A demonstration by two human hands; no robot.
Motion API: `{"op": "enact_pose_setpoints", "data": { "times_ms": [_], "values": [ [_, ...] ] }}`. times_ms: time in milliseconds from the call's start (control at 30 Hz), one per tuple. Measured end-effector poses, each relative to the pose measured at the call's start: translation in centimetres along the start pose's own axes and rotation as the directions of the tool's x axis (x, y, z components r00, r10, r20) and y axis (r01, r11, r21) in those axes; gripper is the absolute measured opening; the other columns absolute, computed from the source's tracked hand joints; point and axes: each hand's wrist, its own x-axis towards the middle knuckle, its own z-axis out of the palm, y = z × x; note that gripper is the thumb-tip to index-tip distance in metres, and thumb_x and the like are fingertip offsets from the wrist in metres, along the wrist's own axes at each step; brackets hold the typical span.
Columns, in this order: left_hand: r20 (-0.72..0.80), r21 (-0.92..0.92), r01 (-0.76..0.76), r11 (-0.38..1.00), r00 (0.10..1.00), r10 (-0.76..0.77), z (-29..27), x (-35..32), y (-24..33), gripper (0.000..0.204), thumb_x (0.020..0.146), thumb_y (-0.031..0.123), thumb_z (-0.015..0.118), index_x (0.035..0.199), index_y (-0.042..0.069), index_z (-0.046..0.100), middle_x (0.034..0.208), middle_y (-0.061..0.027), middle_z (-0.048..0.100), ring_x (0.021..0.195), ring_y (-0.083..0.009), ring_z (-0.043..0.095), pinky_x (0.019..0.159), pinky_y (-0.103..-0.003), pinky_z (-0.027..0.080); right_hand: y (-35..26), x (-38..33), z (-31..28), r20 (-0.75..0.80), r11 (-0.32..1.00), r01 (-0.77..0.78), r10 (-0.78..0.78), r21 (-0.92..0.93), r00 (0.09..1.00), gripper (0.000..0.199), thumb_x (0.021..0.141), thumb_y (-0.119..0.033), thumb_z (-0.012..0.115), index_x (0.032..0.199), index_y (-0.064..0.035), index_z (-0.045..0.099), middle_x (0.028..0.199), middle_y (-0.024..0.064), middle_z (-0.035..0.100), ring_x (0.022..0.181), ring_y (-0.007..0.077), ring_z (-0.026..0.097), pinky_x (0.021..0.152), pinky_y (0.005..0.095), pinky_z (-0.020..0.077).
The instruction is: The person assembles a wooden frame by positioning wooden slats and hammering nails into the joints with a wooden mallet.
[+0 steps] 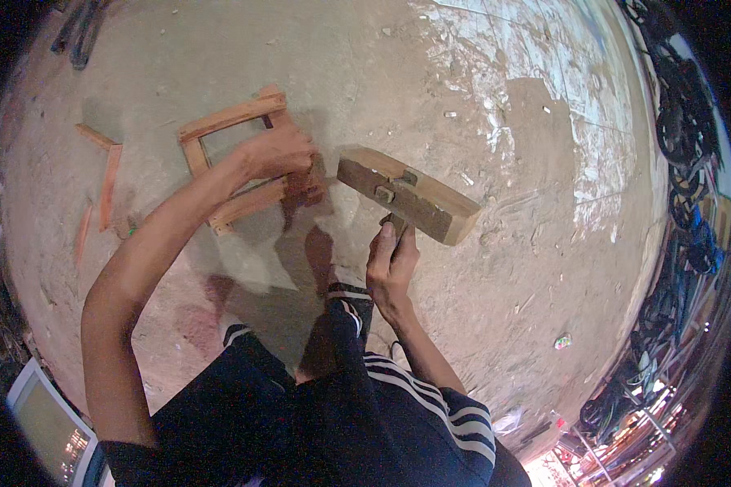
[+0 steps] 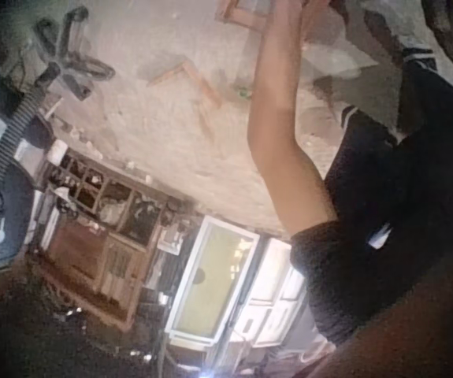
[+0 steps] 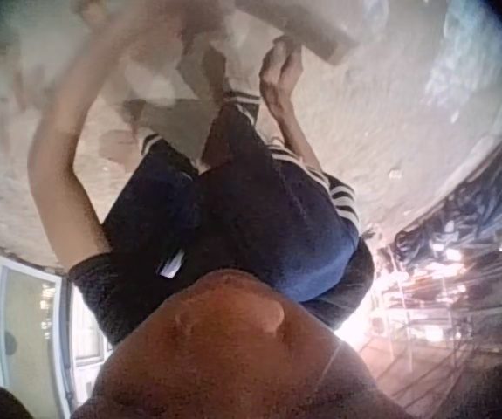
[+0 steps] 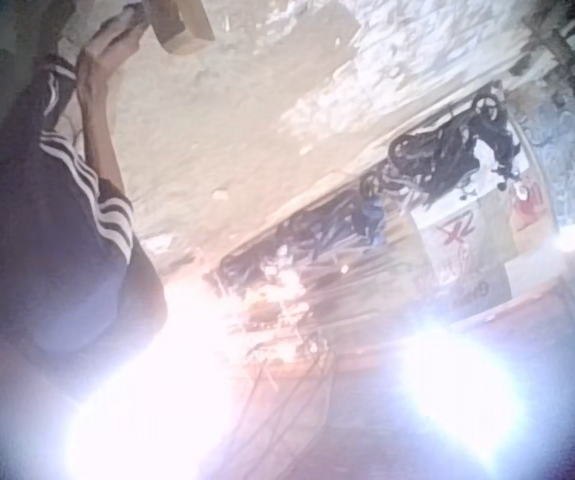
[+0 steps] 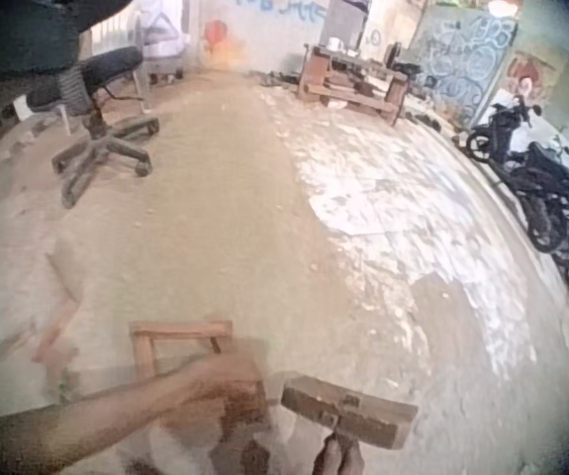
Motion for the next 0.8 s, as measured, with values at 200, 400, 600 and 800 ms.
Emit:
{"op": "enact_pose_setpoints", "data": {
  "times_ms": [200, 400, 600, 800],
  "values": [
    [-0.071, 0.013, -0.039, 0.999, 0.997, 0.04, -0.9, -0.2, -0.5, 0.01, 0.083, 0.008, 0.069, 0.076, 0.009, 0.075, 0.079, -0.0074, 0.075, 0.082, -0.0268, 0.076, 0.065, -0.038, 0.06, 0.2, 0.0, -0.3, 0.014, 0.998, -0.059, 0.06, -0.019, 0.998, 0.025, 0.109, -0.024, 0.046, 0.106, -0.0006, 0.053, 0.066, -0.0001, 0.049, 0.056, 0.0083, 0.043, 0.05, 0.0271, 0.0349],
    [-0.052, -0.093, -0.029, 0.995, 0.998, 0.024, -1.7, 0.4, -0.5, 0.009, 0.082, 0.007, 0.07, 0.076, 0.004, 0.075, 0.077, -0.012, 0.074, 0.077, -0.0307, 0.076, 0.061, -0.04, 0.06, 0.5, -0.1, 0.3, 0.04, 0.999, -0.053, 0.053, 0.003, 0.998, 0.025, 0.109, -0.026, 0.045, 0.108, -0.0026, 0.051, 0.068, -0.002, 0.047, 0.055, 0.0065, 0.041, 0.048, 0.025, 0.0344],
    [0.024, -0.084, 0.06, 0.995, 0.998, -0.058, -1.6, 0.9, -0.2, 0.008, 0.084, 0.009, 0.07, 0.077, 0.005, 0.074, 0.088, -0.0099, 0.075, 0.082, -0.0285, 0.075, 0.066, -0.038, 0.061, 0.3, -0.3, 0.5, 0.053, 0.998, -0.068, 0.067, 0.017, 0.996, 0.024, 0.109, -0.026, 0.045, 0.108, -0.0031, 0.051, 0.069, -0.0022, 0.047, 0.056, 0.0064, 0.042, 0.049, 0.0251, 0.0348],
    [0.049, -0.065, 0.129, 0.989, 0.991, -0.126, 0.0, -0.3, 0.5, 0.037, 0.084, 0.013, 0.071, 0.12, 0.009, 0.065, 0.141, -0.0076, 0.056, 0.125, -0.0228, 0.059, 0.095, -0.038, 0.055, 0.6, -0.3, 0.1, 0.048, 0.996, -0.09, 0.09, -0.001, 0.995, 0.023, 0.108, -0.023, 0.047, 0.107, -0.0013, 0.053, 0.071, -0.0005, 0.049, 0.061, 0.008, 0.044, 0.053, 0.0274, 0.0371]
  ]
}}
